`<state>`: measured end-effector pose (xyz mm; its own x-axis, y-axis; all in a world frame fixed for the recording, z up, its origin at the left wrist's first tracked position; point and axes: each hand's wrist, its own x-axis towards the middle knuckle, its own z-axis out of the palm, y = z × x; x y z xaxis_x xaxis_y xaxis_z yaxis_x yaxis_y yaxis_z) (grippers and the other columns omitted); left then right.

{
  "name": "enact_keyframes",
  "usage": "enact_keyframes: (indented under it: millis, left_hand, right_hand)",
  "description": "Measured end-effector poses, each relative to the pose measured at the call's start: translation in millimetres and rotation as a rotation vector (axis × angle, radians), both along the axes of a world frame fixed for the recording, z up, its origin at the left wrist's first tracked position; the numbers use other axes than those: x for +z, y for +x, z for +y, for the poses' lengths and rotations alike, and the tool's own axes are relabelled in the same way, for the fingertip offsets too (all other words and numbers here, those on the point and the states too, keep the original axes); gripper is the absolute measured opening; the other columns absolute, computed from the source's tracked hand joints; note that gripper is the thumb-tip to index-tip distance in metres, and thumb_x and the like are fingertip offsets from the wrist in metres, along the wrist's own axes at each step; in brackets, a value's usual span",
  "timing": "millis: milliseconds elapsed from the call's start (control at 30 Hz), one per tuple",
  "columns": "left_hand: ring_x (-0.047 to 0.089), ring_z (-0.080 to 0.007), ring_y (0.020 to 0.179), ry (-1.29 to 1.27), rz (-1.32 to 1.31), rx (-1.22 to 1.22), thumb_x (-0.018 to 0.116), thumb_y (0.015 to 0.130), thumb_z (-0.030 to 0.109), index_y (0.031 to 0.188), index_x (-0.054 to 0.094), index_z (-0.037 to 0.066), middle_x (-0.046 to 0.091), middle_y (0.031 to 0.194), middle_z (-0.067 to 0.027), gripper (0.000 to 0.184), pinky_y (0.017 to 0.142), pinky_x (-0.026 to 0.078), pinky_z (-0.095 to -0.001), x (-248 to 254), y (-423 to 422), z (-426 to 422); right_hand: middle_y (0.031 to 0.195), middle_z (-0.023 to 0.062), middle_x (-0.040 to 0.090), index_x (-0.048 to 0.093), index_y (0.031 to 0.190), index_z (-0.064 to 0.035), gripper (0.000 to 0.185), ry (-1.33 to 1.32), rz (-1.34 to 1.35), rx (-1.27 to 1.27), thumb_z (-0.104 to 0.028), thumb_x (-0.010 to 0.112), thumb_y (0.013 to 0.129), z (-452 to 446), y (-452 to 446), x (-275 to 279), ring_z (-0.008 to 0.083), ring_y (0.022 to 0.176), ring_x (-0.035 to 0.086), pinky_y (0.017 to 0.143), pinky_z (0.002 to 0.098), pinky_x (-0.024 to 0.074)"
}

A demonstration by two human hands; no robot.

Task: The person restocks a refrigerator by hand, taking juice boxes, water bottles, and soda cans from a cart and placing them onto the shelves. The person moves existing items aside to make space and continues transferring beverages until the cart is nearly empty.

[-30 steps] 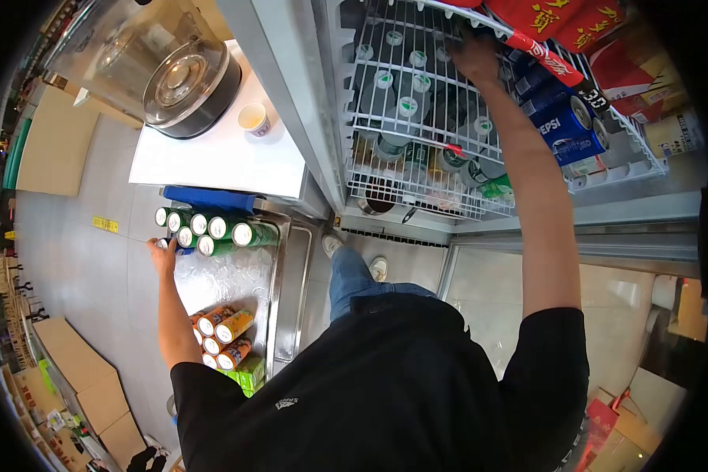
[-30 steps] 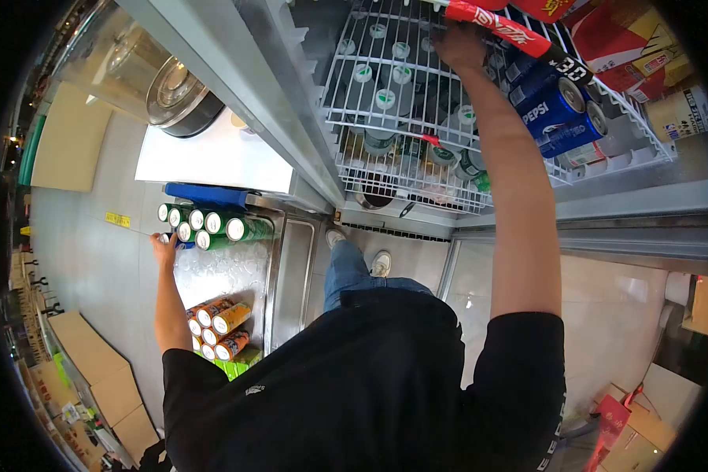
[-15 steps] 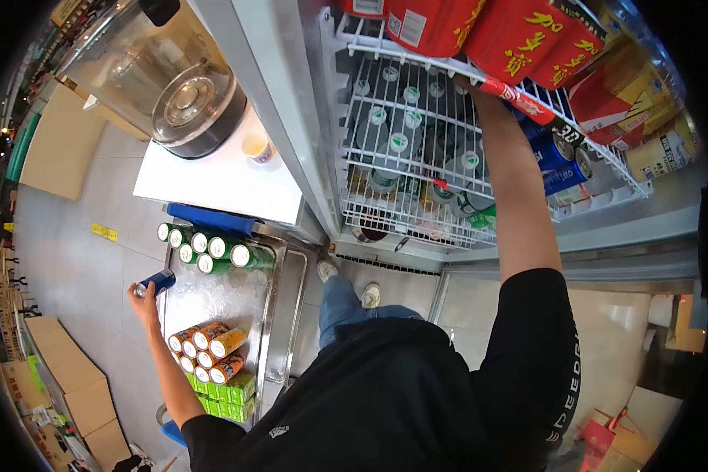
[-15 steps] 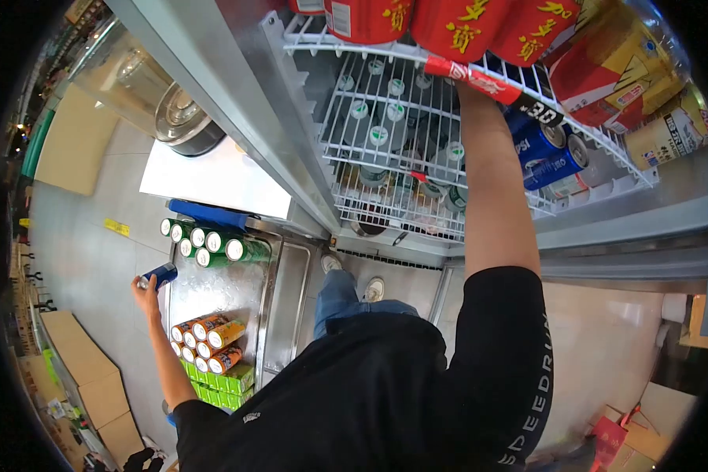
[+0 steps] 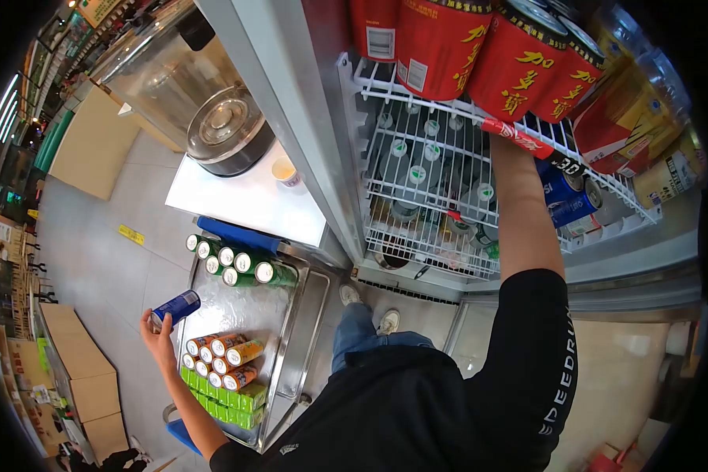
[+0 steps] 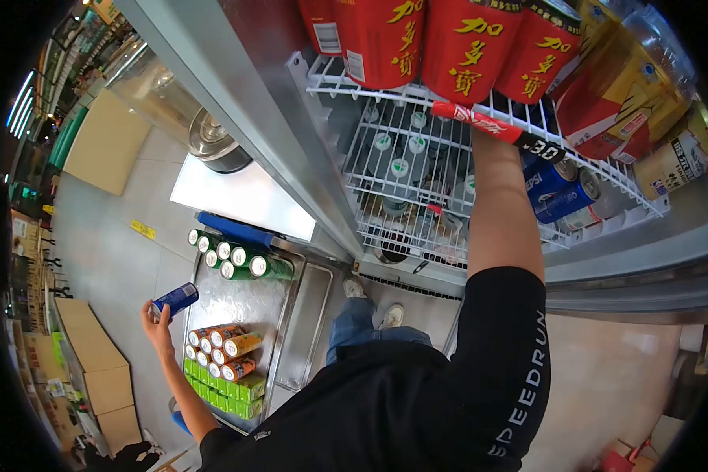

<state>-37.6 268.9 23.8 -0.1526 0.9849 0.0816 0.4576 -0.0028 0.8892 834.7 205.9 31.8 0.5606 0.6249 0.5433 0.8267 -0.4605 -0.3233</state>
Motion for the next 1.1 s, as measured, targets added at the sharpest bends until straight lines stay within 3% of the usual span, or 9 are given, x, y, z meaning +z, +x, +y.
enact_keyframes:
  millis: [133,533,767,933,1100]
  left_hand:
    - [0.059,-0.0165,0.095,0.072,0.004,-0.099,0.071,0.084,0.003,0.129,0.045,-0.001,0.058,0.11,-0.0105,0.052,0.08,0.05,-0.0264,5,11,-13]
    - [0.057,-0.0167,0.101,0.076,-0.039,-0.186,0.068,0.081,-0.004,0.13,0.047,-0.002,0.056,0.116,-0.0104,0.053,0.088,0.047,-0.0294,46,50,-58]
    - [0.058,-0.0177,0.104,0.138,0.009,-0.247,0.071,0.078,-0.003,0.127,0.051,-0.001,0.056,0.122,-0.0119,0.052,0.09,0.048,-0.0301,59,69,-54]
    - [0.06,-0.018,0.101,0.123,0.015,-0.31,0.074,0.073,0.002,0.125,0.054,0.002,0.059,0.119,-0.0101,0.056,0.088,0.049,-0.0313,97,119,-74]
    - [0.058,-0.0229,0.109,0.241,-0.081,-0.593,0.077,0.07,0.006,0.128,0.052,-0.001,0.057,0.125,-0.0137,0.064,0.094,0.047,-0.0353,119,189,-76]
  right_hand:
    - [0.119,0.0198,0.061,0.057,0.124,-0.013,0.046,-0.004,0.01,0.007,-0.046,0.052,0.091,0,-10,2,0.0364,0.113,0.057,0.095,0.0488,0.0454]
    - [0.115,0.0189,0.063,0.058,0.121,-0.0116,0.045,0.008,0.027,0.011,-0.045,0.053,0.091,-10,-21,2,0.0356,0.109,0.059,0.093,0.048,0.0464]
    - [0.113,0.0183,0.064,0.059,0.119,-0.0107,0.044,-0.008,0.04,0.011,-0.044,0.054,0.091,-20,-20,1,0.0352,0.107,0.06,0.092,0.0475,0.0469]
    - [0.111,0.0179,0.065,0.059,0.118,-0.0101,0.044,-0.039,0.039,0.028,-0.044,0.054,0.09,-16,-20,-2,0.0349,0.106,0.061,0.091,0.0471,0.0473]
    - [0.109,0.0176,0.065,0.06,0.117,-0.0095,0.043,-0.094,0.031,0.116,-0.043,0.055,0.09,16,-14,-7,0.0345,0.104,0.062,0.09,0.0468,0.0478]
